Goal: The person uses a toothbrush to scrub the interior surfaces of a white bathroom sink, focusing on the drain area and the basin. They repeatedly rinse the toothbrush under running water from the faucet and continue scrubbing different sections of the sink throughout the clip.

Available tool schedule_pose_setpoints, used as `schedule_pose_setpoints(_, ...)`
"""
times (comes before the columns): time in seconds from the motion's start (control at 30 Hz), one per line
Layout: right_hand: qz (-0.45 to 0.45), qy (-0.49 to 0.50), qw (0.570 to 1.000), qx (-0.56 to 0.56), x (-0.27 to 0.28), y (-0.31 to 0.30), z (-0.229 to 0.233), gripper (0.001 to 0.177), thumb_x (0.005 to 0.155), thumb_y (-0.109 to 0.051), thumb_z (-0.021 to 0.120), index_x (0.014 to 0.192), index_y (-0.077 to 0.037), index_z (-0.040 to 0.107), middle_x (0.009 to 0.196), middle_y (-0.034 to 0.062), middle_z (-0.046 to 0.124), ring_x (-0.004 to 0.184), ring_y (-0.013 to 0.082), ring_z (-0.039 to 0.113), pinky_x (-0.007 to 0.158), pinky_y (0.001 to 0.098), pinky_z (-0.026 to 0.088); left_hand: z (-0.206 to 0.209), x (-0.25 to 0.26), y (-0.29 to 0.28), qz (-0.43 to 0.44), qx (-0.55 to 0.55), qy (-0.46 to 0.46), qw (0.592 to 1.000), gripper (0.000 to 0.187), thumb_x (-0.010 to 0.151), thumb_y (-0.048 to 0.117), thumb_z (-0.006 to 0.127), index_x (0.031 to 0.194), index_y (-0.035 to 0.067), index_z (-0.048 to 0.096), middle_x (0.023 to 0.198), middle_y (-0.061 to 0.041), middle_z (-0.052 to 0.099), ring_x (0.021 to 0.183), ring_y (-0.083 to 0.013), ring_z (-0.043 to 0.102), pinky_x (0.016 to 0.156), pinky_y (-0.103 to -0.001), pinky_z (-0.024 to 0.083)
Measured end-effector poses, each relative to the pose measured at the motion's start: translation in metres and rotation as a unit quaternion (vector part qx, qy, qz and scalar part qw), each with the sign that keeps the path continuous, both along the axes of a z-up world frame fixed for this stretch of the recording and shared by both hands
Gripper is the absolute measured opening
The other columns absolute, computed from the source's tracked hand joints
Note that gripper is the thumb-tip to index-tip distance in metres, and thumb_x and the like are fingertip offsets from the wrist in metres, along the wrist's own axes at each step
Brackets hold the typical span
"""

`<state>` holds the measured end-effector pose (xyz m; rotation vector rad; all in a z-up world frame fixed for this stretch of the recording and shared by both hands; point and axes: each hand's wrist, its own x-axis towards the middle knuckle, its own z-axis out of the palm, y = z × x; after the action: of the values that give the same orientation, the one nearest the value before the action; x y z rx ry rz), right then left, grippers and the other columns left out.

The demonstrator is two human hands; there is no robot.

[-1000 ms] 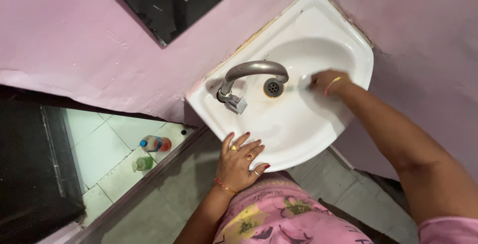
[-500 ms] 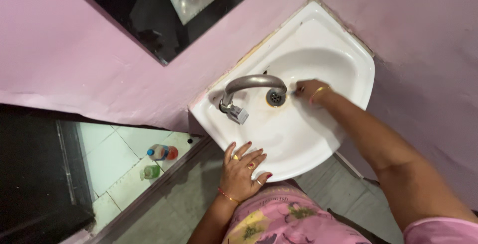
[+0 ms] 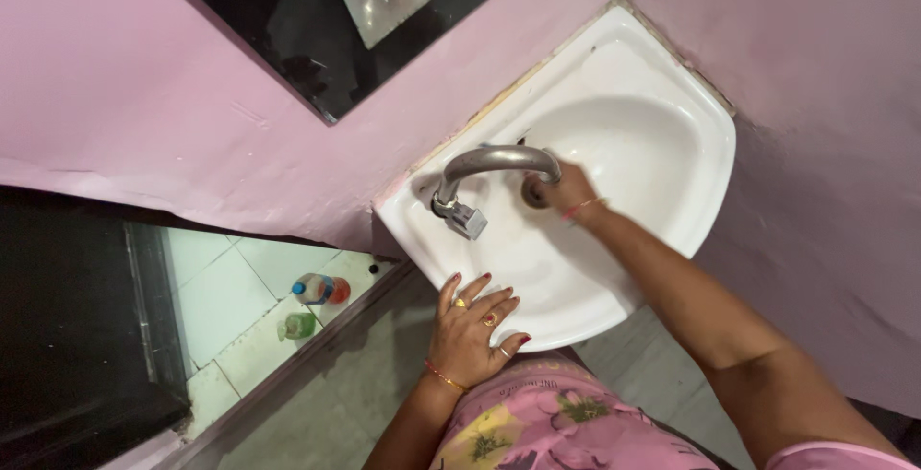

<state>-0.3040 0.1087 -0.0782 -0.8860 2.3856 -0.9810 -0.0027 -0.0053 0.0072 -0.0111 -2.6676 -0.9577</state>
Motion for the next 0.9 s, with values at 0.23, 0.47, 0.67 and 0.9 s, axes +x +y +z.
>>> schedule_pose_setpoints(0.23, 0.105, -0.136, 0.984, 0.052, 0.038, 0.001, -0.003, 0.016, 0.099, -0.016, 0.064, 0.107, -0.003, 0.067, 0.090, 0.0141, 0.076, 0.082, 0.0194, 0.076, 0.077, 0.0332, 0.059, 0.000, 0.000, -0.002, -0.008, -0.003, 0.002, 1.000, 0.050, 0.093, 0.054, 0.065, 0.116, 0.012, 0.077, 0.126, -0.004, 0.072, 0.131, -0.0312, 0.056, 0.120, -0.057, 0.022)
schedule_pose_setpoints(0.47, -0.151, -0.038, 0.988, -0.024, -0.017, 0.006, 0.005, 0.016, 0.097, -0.015, 0.066, 0.109, -0.004, 0.066, 0.092, 0.0121, 0.074, 0.083, 0.0200, 0.072, 0.075, 0.0329, 0.056, 0.003, 0.002, -0.004, -0.016, 0.002, 0.007, 1.000, 0.050, 0.093, 0.055, 0.063, 0.115, 0.012, 0.077, 0.126, -0.004, 0.073, 0.132, -0.0319, 0.056, 0.120, -0.058, 0.022)
schedule_pose_setpoints(0.67, 0.002, -0.035, 0.998, -0.054, 0.056, -0.019, 0.005, 0.018, 0.099, -0.019, 0.062, 0.110, -0.005, 0.065, 0.093, 0.0099, 0.076, 0.080, 0.0200, 0.075, 0.074, 0.0355, 0.059, -0.001, 0.004, -0.005, -0.027, -0.010, 0.006, 1.000, 0.050, 0.093, 0.055, 0.063, 0.115, 0.012, 0.077, 0.126, -0.004, 0.072, 0.132, -0.0317, 0.056, 0.120, -0.058, 0.022)
schedule_pose_setpoints(0.9, -0.215, -0.063, 0.972, -0.071, -0.017, -0.017, 0.019, 0.023, 0.101, -0.025, 0.065, 0.108, -0.003, 0.066, 0.095, 0.0153, 0.074, 0.083, 0.0269, 0.071, 0.076, 0.0406, 0.056, -0.004, 0.008, -0.005, -0.027, -0.008, 0.009, 1.000, 0.050, 0.093, 0.055, 0.064, 0.116, 0.012, 0.077, 0.126, -0.005, 0.072, 0.133, -0.0318, 0.056, 0.121, -0.057, 0.022)
